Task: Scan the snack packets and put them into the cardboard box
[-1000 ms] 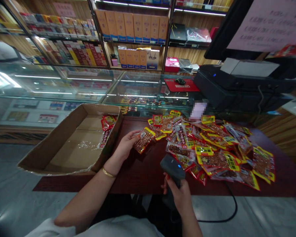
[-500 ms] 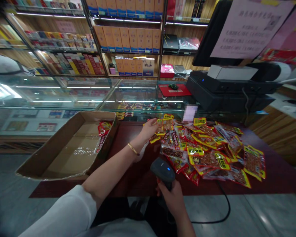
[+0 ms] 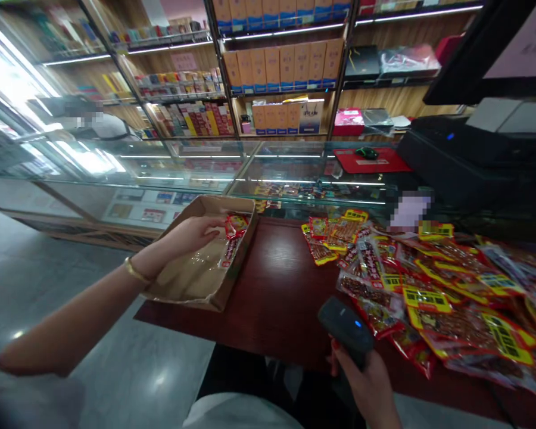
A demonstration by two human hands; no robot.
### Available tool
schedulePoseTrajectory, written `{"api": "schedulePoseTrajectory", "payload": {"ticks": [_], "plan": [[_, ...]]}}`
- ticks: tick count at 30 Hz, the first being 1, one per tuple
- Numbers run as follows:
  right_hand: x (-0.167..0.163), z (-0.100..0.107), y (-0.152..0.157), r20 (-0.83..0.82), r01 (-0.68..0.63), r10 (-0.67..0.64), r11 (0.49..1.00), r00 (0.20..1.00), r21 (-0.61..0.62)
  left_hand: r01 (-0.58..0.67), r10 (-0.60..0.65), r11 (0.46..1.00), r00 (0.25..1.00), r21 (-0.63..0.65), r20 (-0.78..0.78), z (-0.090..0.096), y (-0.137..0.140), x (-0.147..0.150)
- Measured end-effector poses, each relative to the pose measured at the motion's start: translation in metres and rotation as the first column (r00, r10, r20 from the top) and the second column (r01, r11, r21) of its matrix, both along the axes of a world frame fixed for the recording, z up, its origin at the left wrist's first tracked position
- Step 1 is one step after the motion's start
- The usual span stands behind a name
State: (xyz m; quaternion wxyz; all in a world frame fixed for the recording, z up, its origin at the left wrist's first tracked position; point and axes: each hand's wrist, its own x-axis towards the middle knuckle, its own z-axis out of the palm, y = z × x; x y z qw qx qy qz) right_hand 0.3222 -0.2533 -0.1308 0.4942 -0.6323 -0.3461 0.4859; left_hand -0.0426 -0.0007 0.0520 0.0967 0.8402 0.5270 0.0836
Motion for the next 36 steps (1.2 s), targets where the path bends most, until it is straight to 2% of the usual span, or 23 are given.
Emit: {"api": "schedulePoseTrajectory", "payload": {"ticks": [3,7,11,16,19,21,25,27,28,29,30,32,33,34,35,36], "plan": [[-0.001,0.005,0.003,-0.039,0.018,-0.018,1.000,0.999,0.000,0.020,-0.022,0.999,0.999,-0.030,-0.038,-0.026,0.038,-0.004],[0.001,0.009,0.005,0.007,0.001,-0.001,0.998,1.000,-0.069,0.058,-0.061,0.997,0.995,-0.046,-0.073,-0.053,0.060,0.012],[-0.001,0.008,0.003,0.017,0.015,-0.015,1.000,1.000,-0.020,0.023,-0.032,0.998,0.989,-0.065,-0.143,-0.070,0.063,0.022],[-0.002,0.003,0.000,-0.026,0.007,-0.007,1.000,1.000,0.019,0.002,-0.015,0.998,0.978,-0.058,-0.209,-0.074,0.048,0.026],[0.000,0.002,0.000,-0.041,0.009,-0.008,1.000,0.999,0.008,-0.004,-0.008,0.998,0.975,-0.055,-0.223,-0.067,0.040,0.028],[0.001,0.003,-0.001,-0.050,0.010,-0.009,1.000,0.999,0.012,-0.015,0.005,0.999,0.977,-0.043,-0.211,-0.054,0.036,0.026],[-0.002,0.007,-0.001,-0.056,0.017,-0.015,1.000,0.998,0.026,-0.088,0.096,0.994,0.985,0.065,-0.141,-0.007,0.012,0.017],[-0.004,0.010,-0.001,-0.052,0.028,-0.026,0.999,0.998,0.030,-0.142,0.149,0.974,0.988,0.176,-0.032,0.017,-0.016,0.019],[-0.005,0.010,-0.001,-0.051,0.029,-0.027,0.999,0.998,0.032,-0.186,0.140,0.945,0.973,0.269,0.182,0.025,-0.032,0.024],[-0.006,0.011,0.000,-0.051,0.028,-0.027,0.999,0.998,0.033,-0.213,0.082,0.931,0.914,0.296,0.398,0.029,-0.050,0.032],[-0.006,0.011,0.001,-0.051,0.026,-0.024,0.999,0.998,0.035,-0.259,0.046,0.926,0.801,0.276,0.597,0.028,-0.066,0.044],[-0.006,0.010,0.002,-0.037,0.020,-0.019,0.999,0.999,0.033,-0.219,0.046,0.973,0.511,0.078,0.858,0.011,-0.092,0.077],[-0.006,0.010,0.003,-0.023,0.020,-0.020,0.999,1.000,0.029,-0.131,0.105,0.990,0.365,-0.061,0.925,-0.004,-0.099,0.096],[-0.005,0.010,0.003,-0.006,0.018,-0.018,1.000,1.000,0.024,0.001,0.204,0.977,0.259,-0.212,0.944,-0.021,-0.103,0.116],[-0.005,0.010,0.004,0.010,0.010,-0.010,1.000,1.000,0.018,0.112,0.328,0.931,0.163,-0.348,0.930,-0.039,-0.102,0.135],[-0.005,0.010,0.004,0.024,0.001,-0.001,1.000,1.000,0.015,0.163,0.382,0.901,0.145,-0.403,0.913,-0.058,-0.098,0.151]]}}
